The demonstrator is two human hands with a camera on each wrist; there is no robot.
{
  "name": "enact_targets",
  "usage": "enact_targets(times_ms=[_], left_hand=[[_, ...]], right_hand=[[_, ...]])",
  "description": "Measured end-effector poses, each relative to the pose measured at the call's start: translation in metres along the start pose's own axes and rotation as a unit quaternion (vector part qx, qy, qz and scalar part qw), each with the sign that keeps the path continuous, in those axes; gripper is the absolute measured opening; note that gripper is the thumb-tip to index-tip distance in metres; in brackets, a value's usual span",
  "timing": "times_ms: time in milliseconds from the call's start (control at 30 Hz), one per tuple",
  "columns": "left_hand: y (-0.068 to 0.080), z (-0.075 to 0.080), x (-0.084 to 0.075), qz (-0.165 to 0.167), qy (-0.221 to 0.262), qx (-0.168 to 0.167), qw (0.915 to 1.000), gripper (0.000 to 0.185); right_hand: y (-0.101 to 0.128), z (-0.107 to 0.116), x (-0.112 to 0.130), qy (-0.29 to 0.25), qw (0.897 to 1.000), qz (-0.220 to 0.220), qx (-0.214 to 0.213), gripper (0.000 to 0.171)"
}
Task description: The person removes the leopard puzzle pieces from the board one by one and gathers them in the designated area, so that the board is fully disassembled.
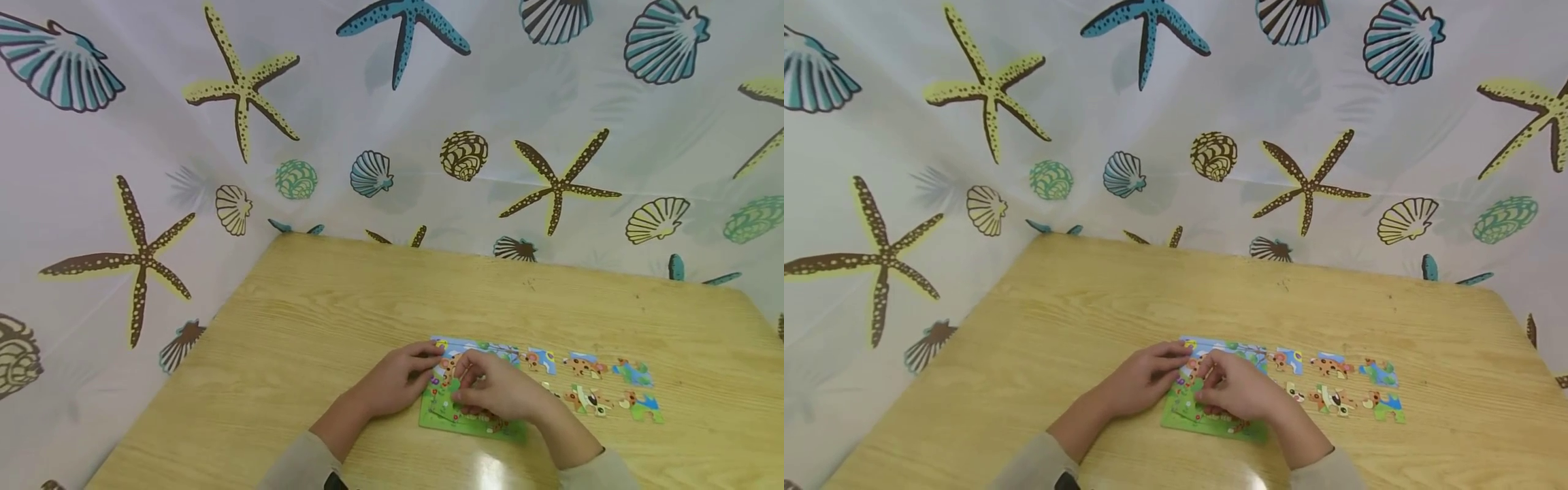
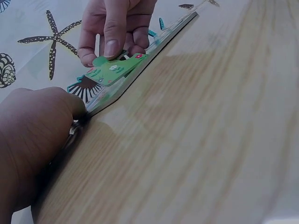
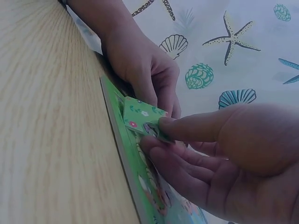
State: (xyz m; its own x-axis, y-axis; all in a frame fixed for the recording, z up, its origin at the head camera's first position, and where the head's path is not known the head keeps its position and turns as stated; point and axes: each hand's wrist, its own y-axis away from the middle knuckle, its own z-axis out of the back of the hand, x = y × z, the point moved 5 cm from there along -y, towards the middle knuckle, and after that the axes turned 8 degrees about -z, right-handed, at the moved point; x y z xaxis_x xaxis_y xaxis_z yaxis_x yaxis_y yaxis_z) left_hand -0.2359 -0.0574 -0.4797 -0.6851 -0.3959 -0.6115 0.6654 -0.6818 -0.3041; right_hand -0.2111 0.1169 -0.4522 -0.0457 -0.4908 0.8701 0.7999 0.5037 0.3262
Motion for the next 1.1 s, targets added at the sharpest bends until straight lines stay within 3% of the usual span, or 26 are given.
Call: enact_targets(times_ms=[400,633,733,933,1100], left_hand=[[0.0,0.004,0.0,0.004,-0.008,-0.002,1.0,0.033],[0.001,0.005,0.0,0.003,-0.01,-0.006,0.9999,0.033],[0.002,0.004,0.001,0.007,-0.009,-0.007,0.9999,0.033],[0.0,0.001,0.0,0.007,0.003,-0.003,1.0,0.033],[-0.001,-0.002,0.002,0.01,0.002,0.008,0.9999,0.035]], right_hand=[[0.01,0.002,-0.001,-0.02,0.999,0.016,0.03,0.04],[0.015,0.005,-0.006,-0.079,0.996,-0.002,0.031,0.045],[0.017,0.008,-0.012,-0.093,0.995,-0.011,0.02,0.047],[0.022,0.02,-0.025,-0.063,0.997,-0.024,-0.027,0.051],[0.031,0.024,-0.036,-0.136,0.99,-0.04,-0.021,0.057]])
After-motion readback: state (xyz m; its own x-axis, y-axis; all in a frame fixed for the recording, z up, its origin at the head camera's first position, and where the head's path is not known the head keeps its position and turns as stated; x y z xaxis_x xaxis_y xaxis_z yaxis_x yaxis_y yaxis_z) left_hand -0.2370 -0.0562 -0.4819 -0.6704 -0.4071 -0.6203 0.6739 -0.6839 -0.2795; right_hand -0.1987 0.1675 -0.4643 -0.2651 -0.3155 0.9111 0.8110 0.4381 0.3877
